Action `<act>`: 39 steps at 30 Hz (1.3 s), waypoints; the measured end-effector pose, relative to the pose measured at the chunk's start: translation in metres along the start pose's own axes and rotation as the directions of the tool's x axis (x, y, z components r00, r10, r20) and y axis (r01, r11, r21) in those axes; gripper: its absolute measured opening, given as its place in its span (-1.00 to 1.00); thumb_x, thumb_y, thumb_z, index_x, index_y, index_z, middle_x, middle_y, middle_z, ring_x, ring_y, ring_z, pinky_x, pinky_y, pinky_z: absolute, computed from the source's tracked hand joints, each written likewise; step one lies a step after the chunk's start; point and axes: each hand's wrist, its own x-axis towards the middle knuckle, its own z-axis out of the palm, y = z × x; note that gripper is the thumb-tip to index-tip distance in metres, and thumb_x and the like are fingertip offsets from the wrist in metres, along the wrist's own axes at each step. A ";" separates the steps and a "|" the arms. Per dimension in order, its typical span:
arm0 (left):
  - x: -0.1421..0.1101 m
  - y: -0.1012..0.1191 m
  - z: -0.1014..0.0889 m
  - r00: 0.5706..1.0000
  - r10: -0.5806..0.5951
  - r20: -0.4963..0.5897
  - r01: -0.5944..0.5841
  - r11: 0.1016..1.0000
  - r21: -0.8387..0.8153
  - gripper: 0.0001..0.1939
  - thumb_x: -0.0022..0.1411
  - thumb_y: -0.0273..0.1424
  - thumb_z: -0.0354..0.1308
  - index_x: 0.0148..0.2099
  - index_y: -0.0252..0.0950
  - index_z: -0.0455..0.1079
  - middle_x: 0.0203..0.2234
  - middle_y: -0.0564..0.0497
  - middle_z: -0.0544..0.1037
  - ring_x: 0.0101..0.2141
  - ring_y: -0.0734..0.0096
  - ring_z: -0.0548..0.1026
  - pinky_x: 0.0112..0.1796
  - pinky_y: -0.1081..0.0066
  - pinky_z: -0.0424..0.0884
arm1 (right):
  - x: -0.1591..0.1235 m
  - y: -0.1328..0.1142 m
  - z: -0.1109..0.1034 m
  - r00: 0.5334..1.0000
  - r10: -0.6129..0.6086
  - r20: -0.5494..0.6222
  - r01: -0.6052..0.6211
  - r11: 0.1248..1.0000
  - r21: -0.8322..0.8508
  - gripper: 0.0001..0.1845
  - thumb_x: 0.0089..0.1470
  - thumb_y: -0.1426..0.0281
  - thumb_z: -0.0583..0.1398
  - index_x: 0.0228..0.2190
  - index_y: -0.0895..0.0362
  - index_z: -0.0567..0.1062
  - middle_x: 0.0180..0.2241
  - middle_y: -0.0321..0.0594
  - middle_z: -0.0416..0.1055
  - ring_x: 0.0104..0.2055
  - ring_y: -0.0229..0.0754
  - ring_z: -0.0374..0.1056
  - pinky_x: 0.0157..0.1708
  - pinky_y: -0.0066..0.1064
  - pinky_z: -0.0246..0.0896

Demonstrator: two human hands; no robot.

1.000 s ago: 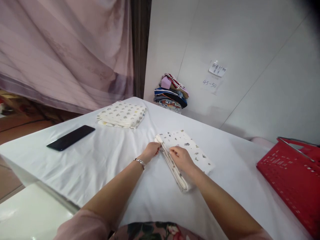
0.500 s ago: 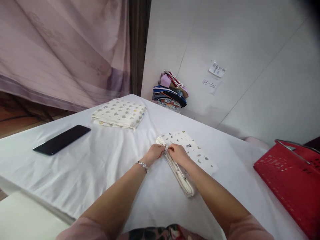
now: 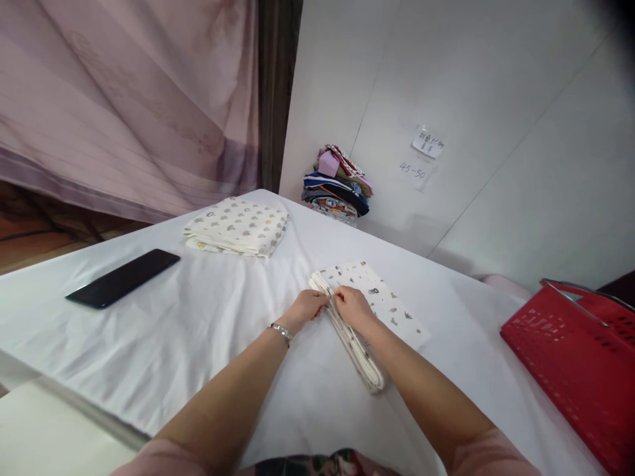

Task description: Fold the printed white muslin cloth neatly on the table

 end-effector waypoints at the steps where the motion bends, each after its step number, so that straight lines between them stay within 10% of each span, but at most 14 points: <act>1: 0.000 0.000 0.001 1.000 0.003 -0.007 -0.003 1.000 0.006 -0.72 0.05 -0.34 0.06 -0.64 -0.30 0.16 -0.85 0.19 0.15 -0.76 0.62 0.09 -0.69 0.53 -0.01 | 0.000 0.000 -0.001 1.000 -0.005 -0.008 0.005 1.000 -0.004 -0.81 0.03 0.50 0.05 -0.49 0.13 0.45 -0.48 -0.28 0.41 -0.42 -0.29 0.24 -0.41 -0.52 -0.01; 39: 0.004 -0.004 0.006 0.994 -0.031 -0.108 0.048 0.987 0.152 -0.78 0.00 -0.46 0.05 -0.65 -0.29 0.18 -0.88 0.16 0.17 -0.78 0.59 0.13 -0.68 0.52 0.03 | -0.003 0.001 0.003 0.999 0.027 -0.039 -0.030 0.997 -0.068 -0.83 0.02 0.50 0.06 -0.48 0.14 0.45 -0.48 -0.26 0.41 -0.41 -0.26 0.25 -0.40 -0.51 -0.02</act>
